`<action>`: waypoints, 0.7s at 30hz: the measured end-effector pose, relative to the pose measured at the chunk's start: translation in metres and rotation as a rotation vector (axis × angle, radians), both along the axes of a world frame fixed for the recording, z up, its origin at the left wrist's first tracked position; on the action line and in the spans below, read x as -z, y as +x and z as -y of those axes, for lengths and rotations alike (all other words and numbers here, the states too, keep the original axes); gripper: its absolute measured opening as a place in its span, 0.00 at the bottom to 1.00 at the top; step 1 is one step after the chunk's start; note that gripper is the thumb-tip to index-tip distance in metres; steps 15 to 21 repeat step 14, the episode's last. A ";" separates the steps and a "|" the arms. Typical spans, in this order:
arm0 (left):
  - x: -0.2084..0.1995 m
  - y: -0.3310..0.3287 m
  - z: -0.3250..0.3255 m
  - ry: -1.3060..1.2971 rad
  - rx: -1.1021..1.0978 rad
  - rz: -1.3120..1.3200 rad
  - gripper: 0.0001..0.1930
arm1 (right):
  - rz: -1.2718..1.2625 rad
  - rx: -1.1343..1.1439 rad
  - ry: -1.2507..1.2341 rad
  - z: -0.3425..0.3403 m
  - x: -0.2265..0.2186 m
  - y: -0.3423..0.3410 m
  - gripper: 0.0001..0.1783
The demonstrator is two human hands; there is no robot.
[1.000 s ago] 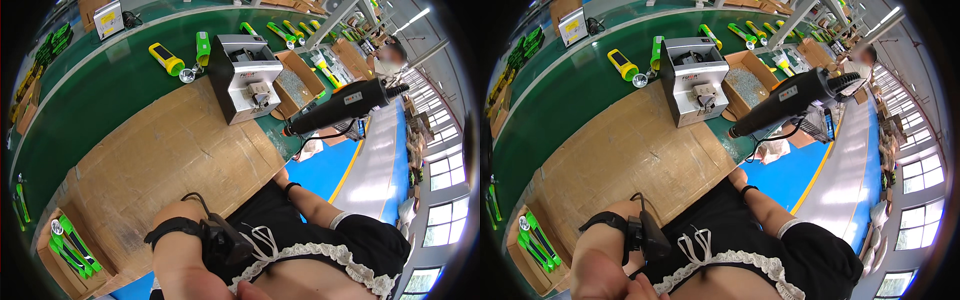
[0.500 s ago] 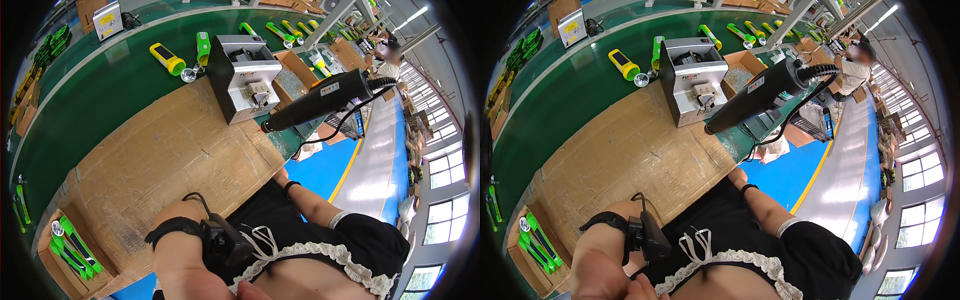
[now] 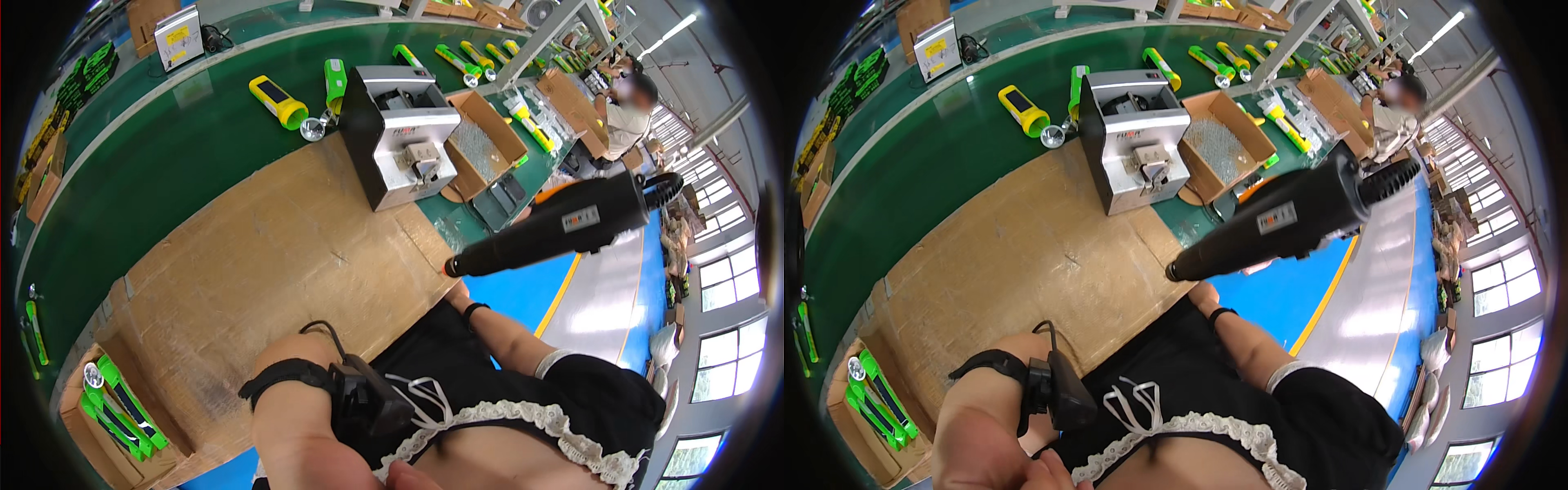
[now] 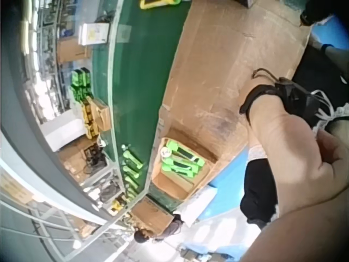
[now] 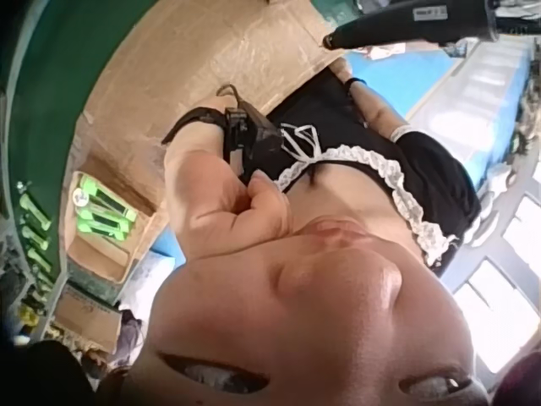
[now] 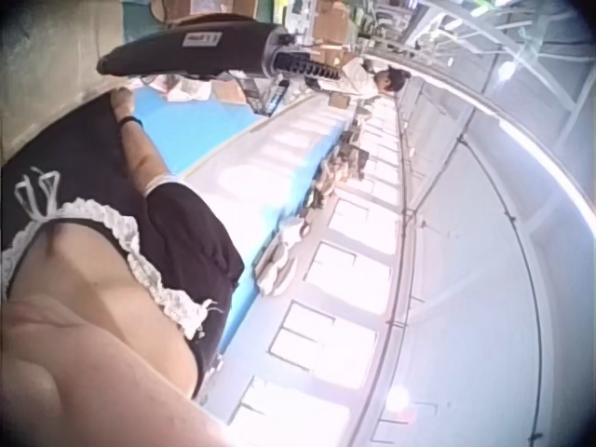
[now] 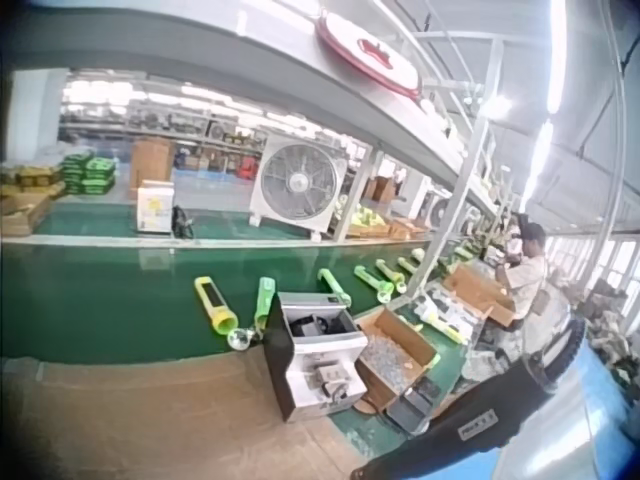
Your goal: Assemble flashlight components and test functionality using an electric screwdriver.
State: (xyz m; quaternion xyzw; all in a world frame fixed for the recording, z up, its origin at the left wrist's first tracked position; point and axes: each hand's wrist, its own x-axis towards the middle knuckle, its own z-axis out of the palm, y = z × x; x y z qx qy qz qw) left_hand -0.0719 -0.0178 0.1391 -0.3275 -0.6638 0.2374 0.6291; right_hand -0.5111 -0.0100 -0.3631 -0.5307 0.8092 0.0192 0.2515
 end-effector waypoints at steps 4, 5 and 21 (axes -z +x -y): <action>-0.020 -0.011 0.019 -0.002 0.066 0.049 0.06 | -0.022 -0.118 0.080 -0.009 -0.013 -0.003 0.29; -0.021 -0.015 0.018 0.116 0.076 0.004 0.06 | -0.044 -0.160 0.076 -0.006 0.012 -0.016 0.28; -0.055 0.005 0.042 0.298 -0.069 0.064 0.03 | -0.059 -0.309 0.037 0.016 -0.002 -0.003 0.24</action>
